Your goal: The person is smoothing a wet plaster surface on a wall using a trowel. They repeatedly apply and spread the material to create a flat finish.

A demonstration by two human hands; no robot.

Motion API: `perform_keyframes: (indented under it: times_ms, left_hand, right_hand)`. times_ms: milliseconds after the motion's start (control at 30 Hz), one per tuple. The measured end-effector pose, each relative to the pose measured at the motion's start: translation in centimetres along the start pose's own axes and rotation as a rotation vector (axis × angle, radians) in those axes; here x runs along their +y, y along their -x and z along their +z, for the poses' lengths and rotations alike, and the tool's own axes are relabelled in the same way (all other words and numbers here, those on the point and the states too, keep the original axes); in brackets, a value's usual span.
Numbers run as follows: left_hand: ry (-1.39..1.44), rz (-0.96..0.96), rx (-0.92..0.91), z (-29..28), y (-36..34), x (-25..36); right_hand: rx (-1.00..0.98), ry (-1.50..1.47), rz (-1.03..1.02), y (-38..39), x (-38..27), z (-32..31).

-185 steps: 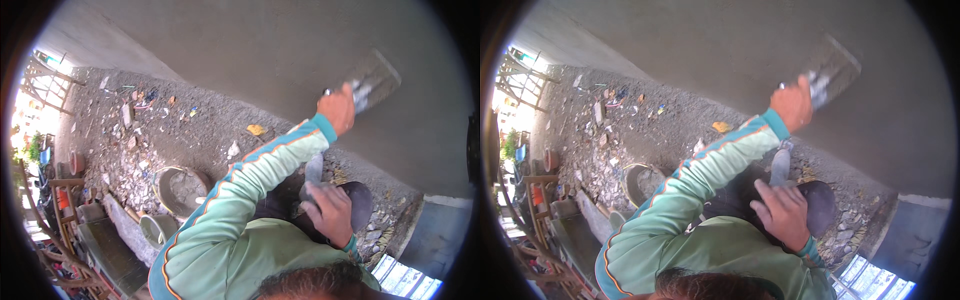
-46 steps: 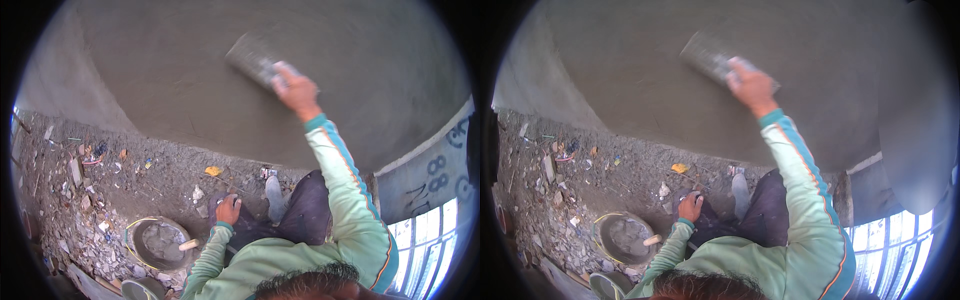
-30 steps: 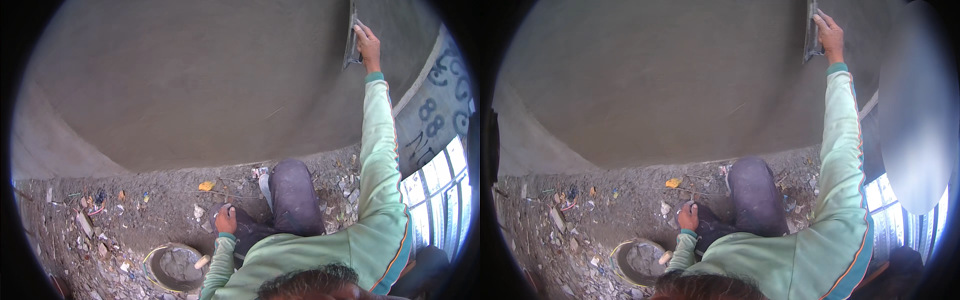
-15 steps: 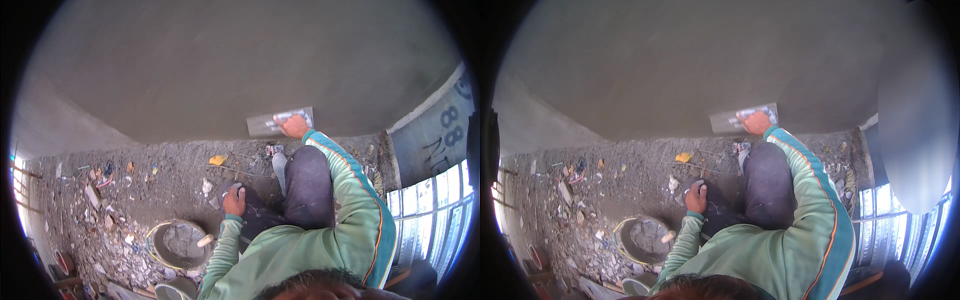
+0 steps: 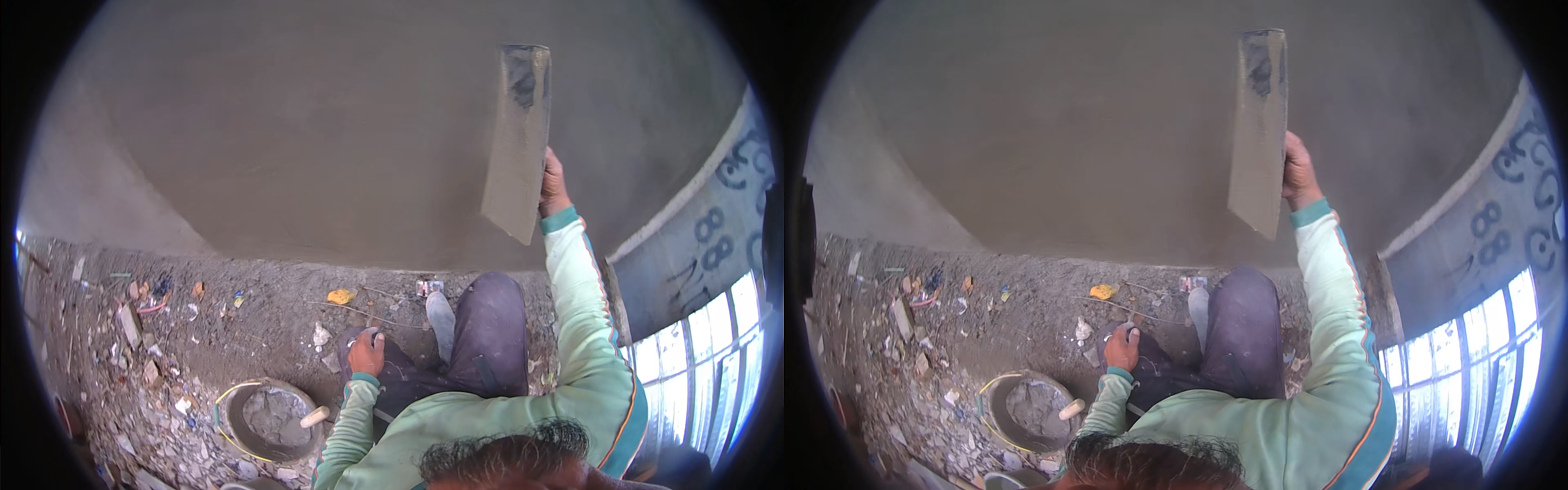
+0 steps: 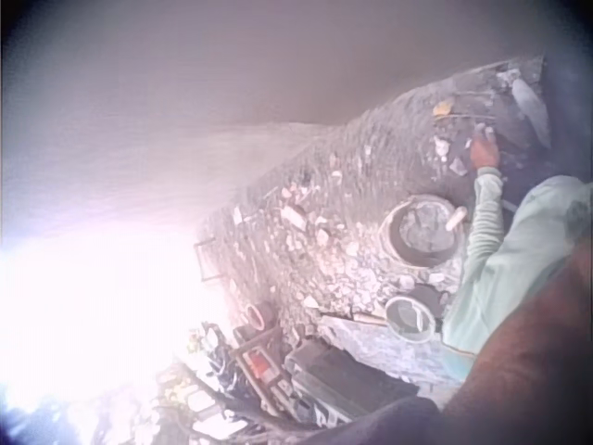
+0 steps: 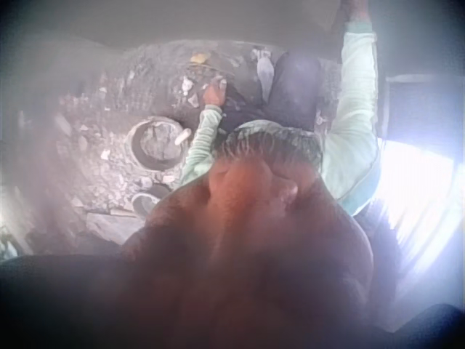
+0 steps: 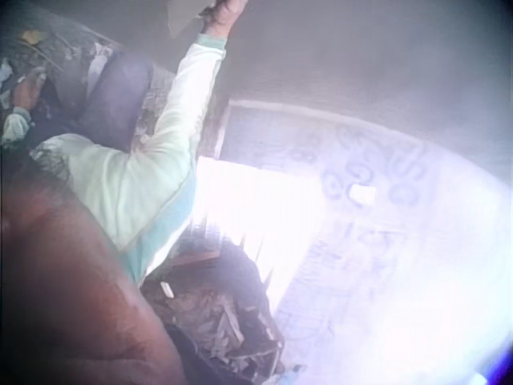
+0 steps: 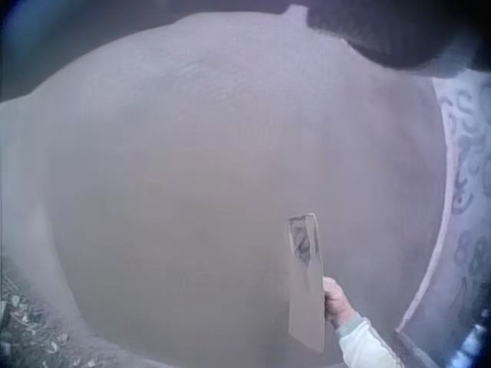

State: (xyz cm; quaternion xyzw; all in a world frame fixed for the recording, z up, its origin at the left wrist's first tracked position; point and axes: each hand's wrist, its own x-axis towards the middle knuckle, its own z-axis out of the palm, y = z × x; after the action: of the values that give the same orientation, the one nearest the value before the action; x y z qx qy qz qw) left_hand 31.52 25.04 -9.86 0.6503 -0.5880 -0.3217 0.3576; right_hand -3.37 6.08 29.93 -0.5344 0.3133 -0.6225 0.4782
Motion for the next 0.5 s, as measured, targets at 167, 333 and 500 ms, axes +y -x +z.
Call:
perform_keyframes:
  times_ms: [167, 333, 500]
  left_hand:
    - [0.058, -0.014, 0.002, 0.0, 0.1, -0.6]
    - [0.047, -0.015, 0.012, -0.2, 0.3, -0.8]
    - [0.014, -0.016, 0.031, 0.0, 0.7, -0.8]
  right_hand:
    - [-0.266, 1.245, -0.4, -1.9, -7.3, 7.6]
    - [-0.331, 1.897, -1.065, -8.5, -10.5, 13.3]
    - [-0.068, 1.977, -0.838, -15.2, -11.6, 19.9]
